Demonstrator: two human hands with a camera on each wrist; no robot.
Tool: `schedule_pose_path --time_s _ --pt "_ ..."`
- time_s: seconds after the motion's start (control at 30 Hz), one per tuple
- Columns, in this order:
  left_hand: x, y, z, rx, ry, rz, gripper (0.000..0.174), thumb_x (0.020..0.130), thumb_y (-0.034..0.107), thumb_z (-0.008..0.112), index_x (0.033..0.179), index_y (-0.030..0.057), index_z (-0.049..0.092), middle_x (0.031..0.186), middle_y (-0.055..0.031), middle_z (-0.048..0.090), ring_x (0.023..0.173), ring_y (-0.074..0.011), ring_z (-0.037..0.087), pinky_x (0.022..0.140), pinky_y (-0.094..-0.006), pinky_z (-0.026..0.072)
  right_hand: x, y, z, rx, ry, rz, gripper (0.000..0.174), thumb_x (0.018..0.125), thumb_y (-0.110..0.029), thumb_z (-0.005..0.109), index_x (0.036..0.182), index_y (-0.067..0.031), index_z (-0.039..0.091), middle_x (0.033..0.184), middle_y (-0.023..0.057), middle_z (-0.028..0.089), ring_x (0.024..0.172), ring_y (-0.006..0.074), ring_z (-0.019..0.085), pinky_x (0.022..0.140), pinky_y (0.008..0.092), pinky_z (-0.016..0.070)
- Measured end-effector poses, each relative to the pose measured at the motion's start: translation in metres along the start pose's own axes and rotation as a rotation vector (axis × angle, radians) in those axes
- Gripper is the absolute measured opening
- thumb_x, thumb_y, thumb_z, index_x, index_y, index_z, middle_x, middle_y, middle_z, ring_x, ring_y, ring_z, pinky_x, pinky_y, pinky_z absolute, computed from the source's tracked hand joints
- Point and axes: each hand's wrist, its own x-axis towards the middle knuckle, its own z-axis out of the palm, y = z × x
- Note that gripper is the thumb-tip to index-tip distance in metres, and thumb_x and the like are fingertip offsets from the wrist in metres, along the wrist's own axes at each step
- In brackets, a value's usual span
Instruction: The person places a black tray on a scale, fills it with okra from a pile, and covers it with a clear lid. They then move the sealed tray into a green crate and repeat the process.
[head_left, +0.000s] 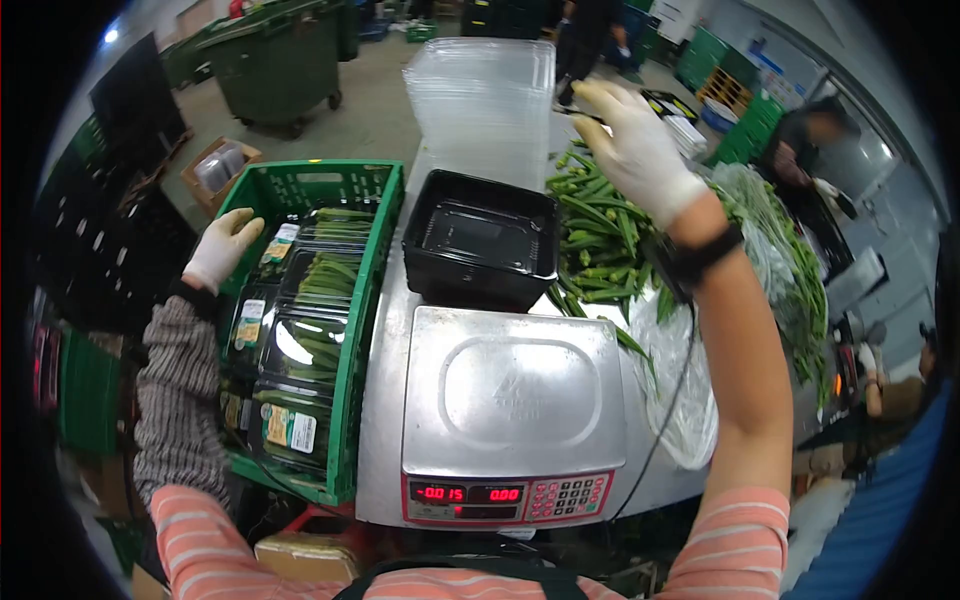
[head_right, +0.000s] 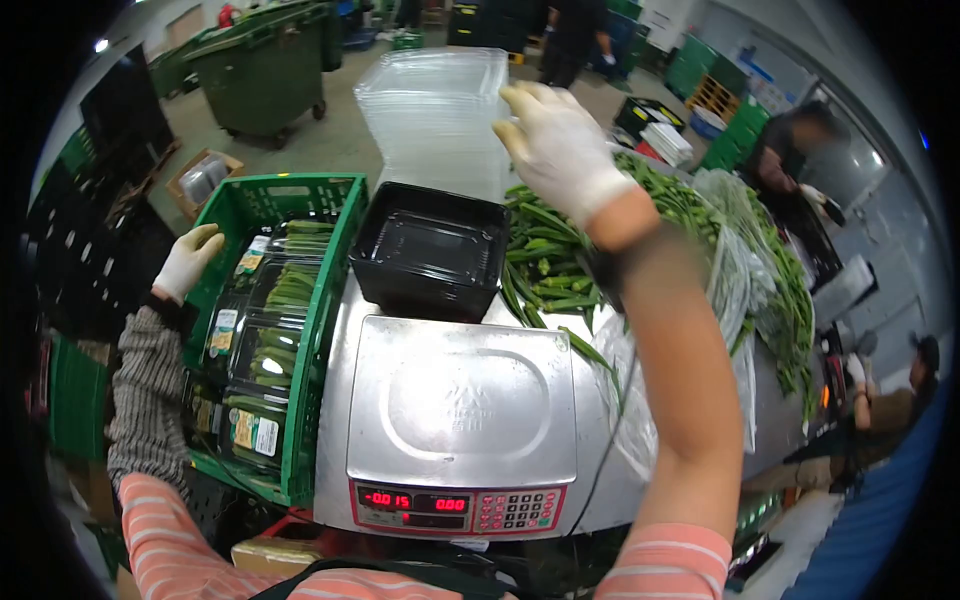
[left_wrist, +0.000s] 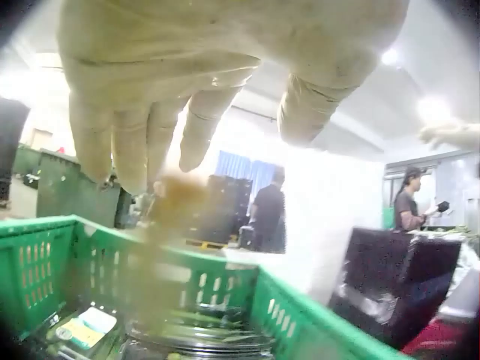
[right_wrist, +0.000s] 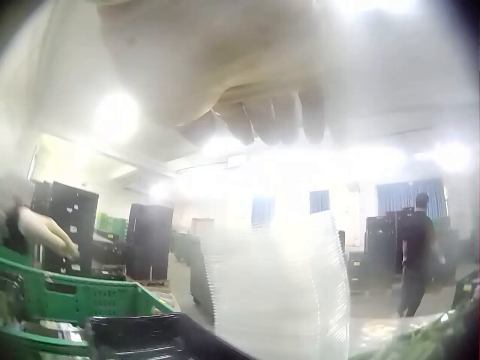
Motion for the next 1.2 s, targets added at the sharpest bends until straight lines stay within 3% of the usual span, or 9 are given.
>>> schedule_pose_path --time_s 0.1,0.23,0.43,0.6,0.67,0.77,0.87,1.03,1.2 --pt "-0.110 0.073 -0.034 -0.134 0.005 0.046 0.038 0.085 0.008 0.057 0.119 -0.0053 0.049 0.114 -0.0143 0.056 0.106 -0.0183 0.053 0.091 -0.0277 0.0407 0.057 0.017 0.054 -0.197 0.075 -0.158 0.038 0.087 -0.026 0.046 0.117 -0.0026 0.052 0.120 0.0176 0.053 0.114 0.0326 0.046 0.094 0.0404 0.0386" --pt "-0.254 0.124 -0.053 -0.073 0.045 -0.075 0.043 0.077 -0.003 0.045 0.121 -0.0050 0.048 0.124 -0.0130 0.049 0.116 -0.0212 0.047 0.100 -0.0326 0.0343 0.090 0.020 0.087 -0.071 -0.611 0.219 0.028 0.081 -0.011 0.047 0.102 -0.0009 0.063 0.105 0.0209 0.061 0.097 0.0353 0.059 0.083 0.0421 0.0462" --pt "-0.391 0.133 -0.021 -0.218 0.288 -0.584 0.038 0.082 0.008 0.053 0.117 -0.0068 0.051 0.110 -0.0101 0.057 0.099 -0.0187 0.055 0.090 -0.0303 0.0421 0.078 0.019 0.095 -0.183 -0.475 0.087 0.024 0.079 -0.009 0.048 0.091 -0.0037 0.068 0.095 0.0178 0.065 0.092 0.0312 0.063 0.078 0.0428 0.0476" --pt "-0.387 0.194 0.005 -0.252 0.254 -0.507 0.042 0.081 0.012 0.058 0.119 -0.0062 0.049 0.115 -0.0110 0.055 0.105 -0.0206 0.054 0.093 -0.0315 0.0410 0.068 0.028 0.102 -0.085 -0.393 0.140 0.025 0.080 -0.013 0.051 0.099 -0.0048 0.064 0.103 0.0170 0.063 0.098 0.0286 0.060 0.087 0.0424 0.0431" --pt "-0.385 0.198 0.010 -0.290 0.233 -0.440 0.049 0.080 0.023 0.065 0.118 -0.0050 0.051 0.120 -0.0122 0.052 0.107 -0.0213 0.053 0.093 -0.0318 0.0405 0.053 0.027 0.115 -0.104 0.140 -0.045 0.026 0.080 -0.019 0.054 0.101 -0.0064 0.063 0.105 0.0177 0.061 0.097 0.0293 0.060 0.087 0.0410 0.0431" --pt "-0.378 0.207 0.018 -0.290 0.162 -0.409 0.053 0.079 0.032 0.067 0.116 -0.0040 0.053 0.121 -0.0128 0.052 0.107 -0.0215 0.054 0.092 -0.0318 0.0407 0.024 -0.009 0.089 0.095 -0.149 -0.071 0.027 0.080 -0.025 0.056 0.097 -0.0053 0.064 0.099 0.0188 0.063 0.091 0.0322 0.060 0.085 0.0390 0.0449" --pt "-0.370 0.204 0.030 -0.339 0.080 -0.411 0.056 0.078 0.036 0.068 0.116 -0.0034 0.053 0.121 -0.0127 0.051 0.106 -0.0206 0.054 0.092 -0.0317 0.0410 -0.042 -0.046 0.069 0.343 -1.045 -0.112 0.031 0.076 -0.024 0.051 0.088 -0.0005 0.067 0.091 0.0234 0.063 0.089 0.0332 0.062 0.079 0.0357 0.0483" --pt "-0.347 0.203 0.053 -0.425 -0.026 -0.381 0.058 0.078 0.035 0.069 0.117 -0.0041 0.052 0.120 -0.0129 0.051 0.106 -0.0202 0.053 0.092 -0.0315 0.0411 -0.087 -0.056 0.098 0.264 -0.746 -0.080 0.019 0.072 -0.009 0.053 0.083 -0.0037 0.068 0.085 0.0180 0.065 0.081 0.0316 0.065 0.069 0.0394 0.0514" --pt "-0.319 0.230 0.086 -0.361 -0.201 -0.187 0.052 0.079 0.034 0.067 0.111 -0.0050 0.055 0.117 -0.0172 0.055 0.107 -0.0249 0.054 0.092 -0.0328 0.0413 -0.082 -0.049 0.045 0.368 -0.556 -0.103 0.025 0.075 -0.028 0.064 0.076 -0.0036 0.062 0.072 0.0135 0.063 0.069 0.0317 0.063 0.062 0.0402 0.0497"
